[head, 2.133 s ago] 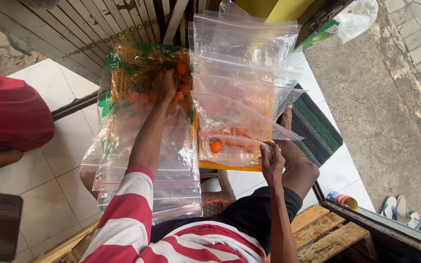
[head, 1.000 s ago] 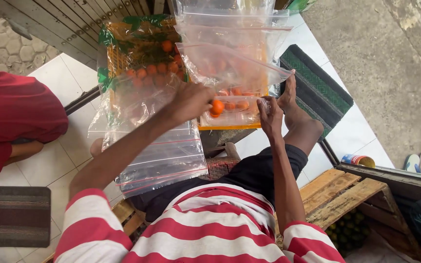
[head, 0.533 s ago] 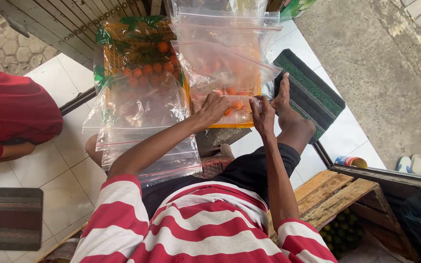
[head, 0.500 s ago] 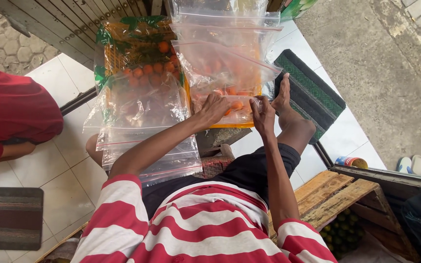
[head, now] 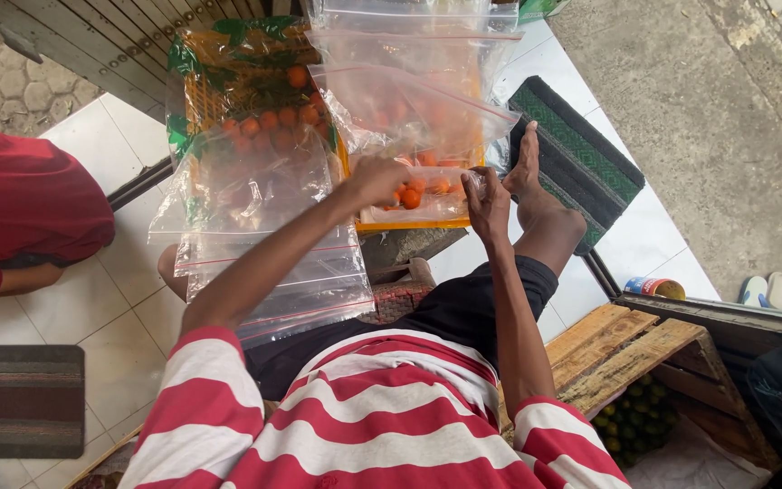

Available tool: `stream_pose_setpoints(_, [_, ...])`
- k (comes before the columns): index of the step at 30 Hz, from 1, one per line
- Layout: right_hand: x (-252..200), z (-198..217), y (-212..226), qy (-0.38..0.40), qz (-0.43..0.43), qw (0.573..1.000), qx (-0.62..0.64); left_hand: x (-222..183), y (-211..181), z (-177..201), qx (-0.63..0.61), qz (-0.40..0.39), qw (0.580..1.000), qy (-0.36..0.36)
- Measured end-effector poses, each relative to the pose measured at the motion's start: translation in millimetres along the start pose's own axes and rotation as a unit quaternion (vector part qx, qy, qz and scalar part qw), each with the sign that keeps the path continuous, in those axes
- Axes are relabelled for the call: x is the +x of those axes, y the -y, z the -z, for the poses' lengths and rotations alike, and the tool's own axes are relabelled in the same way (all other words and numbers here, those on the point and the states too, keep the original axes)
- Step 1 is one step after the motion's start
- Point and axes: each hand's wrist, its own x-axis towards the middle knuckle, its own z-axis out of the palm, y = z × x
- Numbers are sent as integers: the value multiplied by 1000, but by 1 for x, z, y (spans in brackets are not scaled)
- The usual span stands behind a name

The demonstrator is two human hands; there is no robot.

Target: Picking small orange produce items from a basket, placing them into plastic zip-lock bags, and sealing the bags.

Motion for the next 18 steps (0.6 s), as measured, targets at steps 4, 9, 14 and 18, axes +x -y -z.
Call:
stream_pose_setpoints(4, [-1,4,7,14,-6,1000,11,-73,27,125,-219,-66,971,76])
stream_pose_setpoints(9, [6,3,6,26,26,999,20,-128,101,208,-218,25,968,118])
stream_pose_setpoints(14, [4,3,10,26,44,999,3,-113,175,157,-182,325,928,18])
stream_pose_setpoints(18, [4,-2,12,27,-45,999,-1,-50,269,52,-212,301,910,-189])
